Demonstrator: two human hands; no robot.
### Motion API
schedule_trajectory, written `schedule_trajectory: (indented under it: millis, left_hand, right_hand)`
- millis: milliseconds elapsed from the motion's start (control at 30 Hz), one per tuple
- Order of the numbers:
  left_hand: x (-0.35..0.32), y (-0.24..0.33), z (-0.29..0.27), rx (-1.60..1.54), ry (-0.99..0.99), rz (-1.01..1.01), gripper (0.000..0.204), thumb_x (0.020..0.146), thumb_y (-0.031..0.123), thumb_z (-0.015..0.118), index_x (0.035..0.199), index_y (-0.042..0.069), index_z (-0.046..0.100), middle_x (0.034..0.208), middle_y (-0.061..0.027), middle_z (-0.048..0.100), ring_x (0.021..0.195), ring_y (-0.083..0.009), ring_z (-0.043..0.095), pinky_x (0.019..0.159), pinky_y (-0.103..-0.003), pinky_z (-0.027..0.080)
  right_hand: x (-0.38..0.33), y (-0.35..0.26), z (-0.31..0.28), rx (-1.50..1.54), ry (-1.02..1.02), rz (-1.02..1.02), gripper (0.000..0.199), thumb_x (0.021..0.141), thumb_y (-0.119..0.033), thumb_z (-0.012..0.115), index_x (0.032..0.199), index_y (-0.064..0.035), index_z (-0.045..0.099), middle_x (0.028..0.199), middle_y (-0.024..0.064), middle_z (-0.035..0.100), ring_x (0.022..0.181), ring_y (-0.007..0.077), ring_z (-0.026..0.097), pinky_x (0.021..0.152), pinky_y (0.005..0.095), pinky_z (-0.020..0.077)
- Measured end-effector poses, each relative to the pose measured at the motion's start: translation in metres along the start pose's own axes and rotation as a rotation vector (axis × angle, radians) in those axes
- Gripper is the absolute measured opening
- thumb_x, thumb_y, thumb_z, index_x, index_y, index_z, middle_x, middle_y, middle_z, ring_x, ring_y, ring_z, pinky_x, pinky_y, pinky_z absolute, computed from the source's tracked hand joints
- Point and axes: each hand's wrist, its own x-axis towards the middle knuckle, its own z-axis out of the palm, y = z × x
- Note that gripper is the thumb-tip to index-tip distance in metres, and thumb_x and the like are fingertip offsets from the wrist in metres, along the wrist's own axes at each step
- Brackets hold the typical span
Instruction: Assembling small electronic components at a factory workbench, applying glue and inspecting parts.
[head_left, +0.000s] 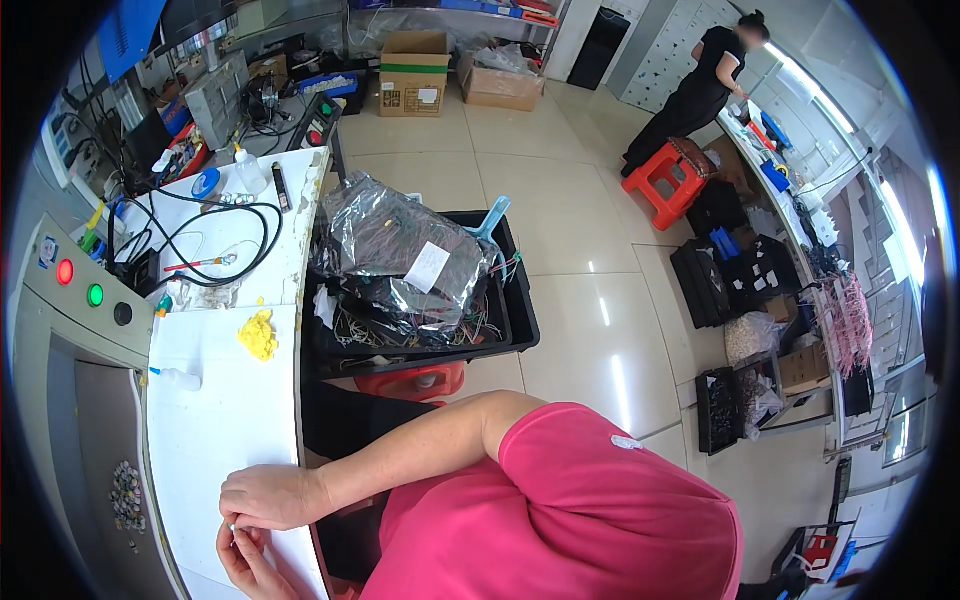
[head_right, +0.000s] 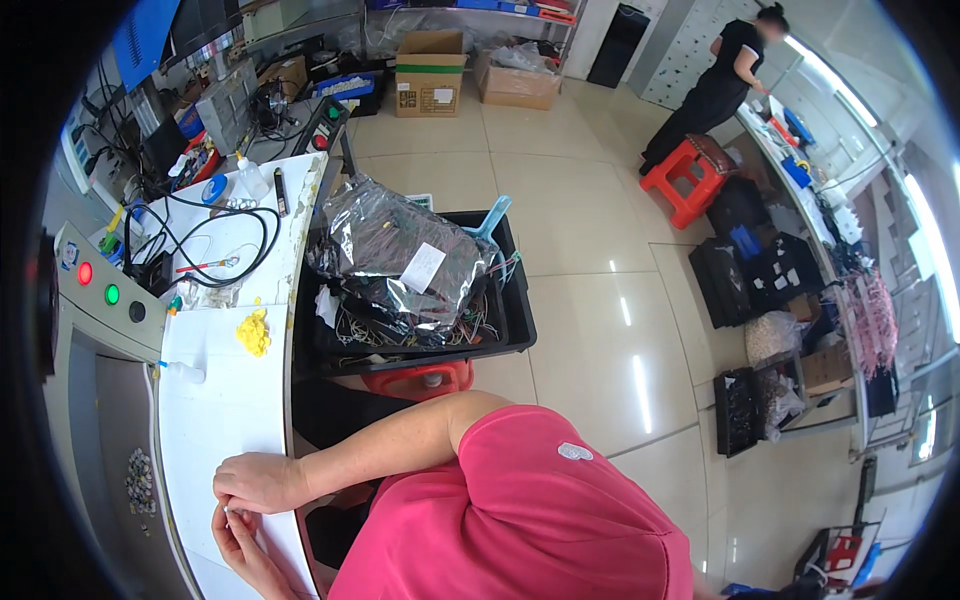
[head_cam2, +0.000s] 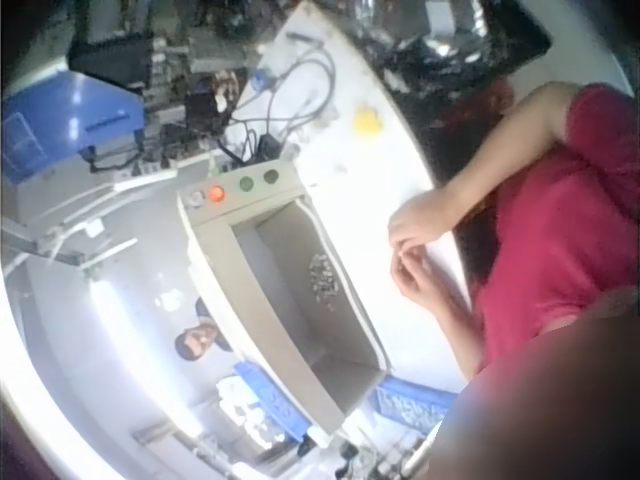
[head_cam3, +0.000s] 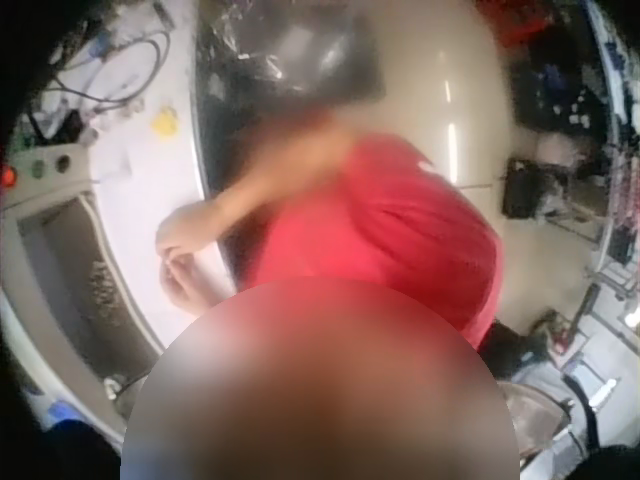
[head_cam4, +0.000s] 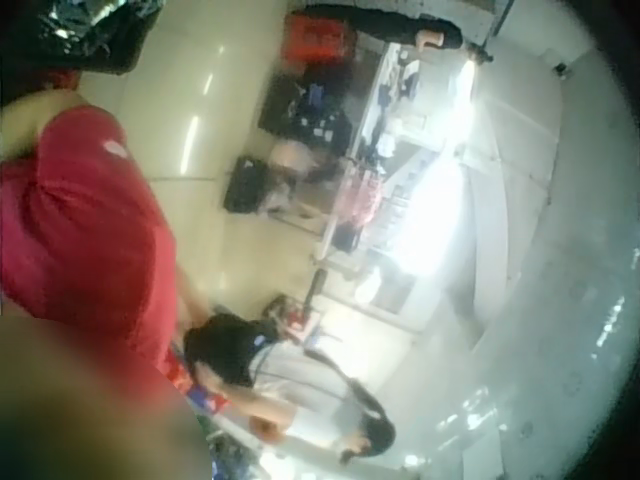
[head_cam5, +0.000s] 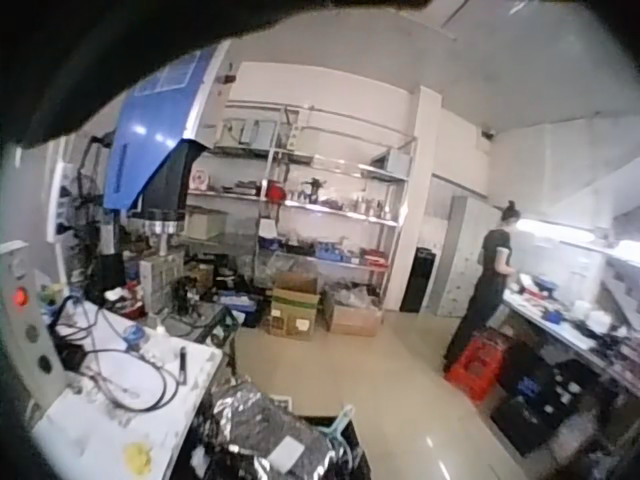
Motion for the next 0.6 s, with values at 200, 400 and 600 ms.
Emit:
schedule_trajectory:
  millis: [200, 400, 600]
  left_hand:
    - [0.0027, -0.0046, -0.0051, 0.019, 0.006, 0.006, 0.035, 0.097, 0.018, 0.050, 0.116, -0.011, 0.048, 0.108, -0.0192, 0.056, 0.099, -0.0249, 0.058, 0.089, -0.034, 0.049]
    - [0.0019, -0.0037, -0.0051, 0.019, 0.008, 0.008, 0.034, 0.097, 0.017, 0.050, 0.115, -0.011, 0.049, 0.108, -0.0198, 0.056, 0.099, -0.0253, 0.058, 0.088, -0.035, 0.050]
    - [0.0015, -0.0024, -0.0050, 0.038, -0.001, 0.013, 0.033, 0.097, 0.017, 0.049, 0.115, -0.011, 0.050, 0.108, -0.0192, 0.057, 0.099, -0.0245, 0.058, 0.088, -0.033, 0.050]
  right_hand:
    - [0.0005, -0.0011, 0.0010, -0.001, 0.005, -0.008, 0.014, 0.080, -0.012, 0.063, 0.083, -0.0031, 0.053, 0.082, 0.0114, 0.058, 0.081, 0.0296, 0.056, 0.073, 0.0388, 0.0462]
    - [0.0007, -0.0022, -0.0001, -0.008, -0.016, 0.000, 0.014, 0.081, -0.013, 0.062, 0.084, -0.0027, 0.052, 0.082, 0.0119, 0.058, 0.081, 0.0295, 0.056, 0.073, 0.0385, 0.0463]
    - [0.0006, -0.0022, -0.0016, -0.003, -0.018, -0.005, 0.014, 0.081, -0.013, 0.062, 0.085, -0.0026, 0.053, 0.082, 0.0118, 0.058, 0.081, 0.0293, 0.056, 0.073, 0.0384, 0.0462]
